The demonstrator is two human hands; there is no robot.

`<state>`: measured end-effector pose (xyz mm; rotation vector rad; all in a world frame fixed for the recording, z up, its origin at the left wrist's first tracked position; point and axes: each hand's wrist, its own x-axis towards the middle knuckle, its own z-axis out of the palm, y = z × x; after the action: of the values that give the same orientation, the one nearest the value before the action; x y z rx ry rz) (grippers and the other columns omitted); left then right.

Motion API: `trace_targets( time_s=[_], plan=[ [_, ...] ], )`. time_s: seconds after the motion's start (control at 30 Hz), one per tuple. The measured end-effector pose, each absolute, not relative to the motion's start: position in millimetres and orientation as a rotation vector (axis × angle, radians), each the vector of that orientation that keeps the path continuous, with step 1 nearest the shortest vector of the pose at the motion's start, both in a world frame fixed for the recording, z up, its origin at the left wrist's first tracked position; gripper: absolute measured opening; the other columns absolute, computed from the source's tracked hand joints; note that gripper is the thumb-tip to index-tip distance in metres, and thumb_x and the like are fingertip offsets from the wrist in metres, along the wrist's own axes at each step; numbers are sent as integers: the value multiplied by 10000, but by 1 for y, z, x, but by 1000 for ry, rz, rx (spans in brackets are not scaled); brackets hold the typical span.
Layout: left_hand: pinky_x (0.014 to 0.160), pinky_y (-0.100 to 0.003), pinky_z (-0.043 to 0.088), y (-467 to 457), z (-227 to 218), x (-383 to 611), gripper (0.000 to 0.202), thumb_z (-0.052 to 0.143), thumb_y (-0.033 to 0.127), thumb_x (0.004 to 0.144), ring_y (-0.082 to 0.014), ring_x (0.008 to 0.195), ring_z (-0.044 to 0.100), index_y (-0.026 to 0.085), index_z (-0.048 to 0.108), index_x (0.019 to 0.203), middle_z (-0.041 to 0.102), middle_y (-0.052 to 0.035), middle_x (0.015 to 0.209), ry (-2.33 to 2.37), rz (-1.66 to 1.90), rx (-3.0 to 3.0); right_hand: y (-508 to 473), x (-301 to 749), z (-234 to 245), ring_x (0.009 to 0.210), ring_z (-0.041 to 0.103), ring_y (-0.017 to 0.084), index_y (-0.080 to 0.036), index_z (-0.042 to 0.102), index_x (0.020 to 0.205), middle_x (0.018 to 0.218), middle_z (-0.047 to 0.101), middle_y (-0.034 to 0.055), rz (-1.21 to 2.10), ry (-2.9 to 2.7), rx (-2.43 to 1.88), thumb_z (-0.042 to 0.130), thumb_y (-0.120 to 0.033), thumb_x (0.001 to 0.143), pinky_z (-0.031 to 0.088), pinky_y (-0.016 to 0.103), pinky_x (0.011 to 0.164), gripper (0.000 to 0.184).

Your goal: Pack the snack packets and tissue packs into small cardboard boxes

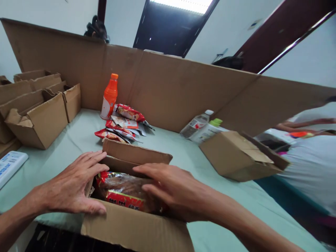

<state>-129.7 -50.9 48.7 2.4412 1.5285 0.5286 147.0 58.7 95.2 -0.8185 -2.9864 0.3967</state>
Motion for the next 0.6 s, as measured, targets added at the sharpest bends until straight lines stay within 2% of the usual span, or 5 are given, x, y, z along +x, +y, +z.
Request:
trace_targets(
  time_s=[0.1, 0.23, 0.3, 0.47, 0.6],
  plan=[
    [1126, -696, 400, -51, 49, -130, 817, 767, 677, 769, -447, 1474, 379, 159, 588, 1376, 404, -243, 1595, 1534, 520, 2464, 55, 192, 101, 962, 761, 247, -256, 753, 1178, 1134, 789, 73, 317, -2546, -989, 534, -410, 970, 645, 331, 704, 339],
    [1086, -719, 431, -49, 45, -131, 792, 741, 677, 795, -465, 1465, 390, 167, 595, 1384, 397, -240, 1601, 1536, 537, 2517, 52, 247, 90, 705, 765, 247, -294, 800, 968, 887, 814, 50, 252, -2220, -1200, 588, -588, 920, 522, 256, 363, 365],
    [1072, -725, 443, -48, 44, -132, 773, 746, 662, 797, -467, 1460, 397, 181, 598, 1384, 400, -232, 1601, 1536, 539, 2539, 51, 260, 80, 723, 771, 260, -286, 805, 975, 915, 815, 69, 306, -2249, -1240, 593, -602, 913, 552, 273, 387, 385],
    [1075, -717, 448, -50, 47, -134, 756, 760, 644, 792, -464, 1457, 405, 214, 598, 1392, 398, -197, 1613, 1547, 501, 2551, 46, 245, 63, 1049, 752, 283, -280, 744, 1233, 1273, 736, 108, 446, -2435, -1068, 585, -481, 954, 671, 382, 757, 379],
    [1096, -684, 451, -53, 48, -136, 742, 760, 641, 800, -444, 1467, 398, 238, 591, 1399, 380, -166, 1631, 1565, 510, 2535, 46, 225, 55, 1231, 670, 283, -246, 714, 1267, 1374, 676, 120, 508, -2491, -1002, 555, -404, 975, 659, 303, 646, 368]
  ],
)
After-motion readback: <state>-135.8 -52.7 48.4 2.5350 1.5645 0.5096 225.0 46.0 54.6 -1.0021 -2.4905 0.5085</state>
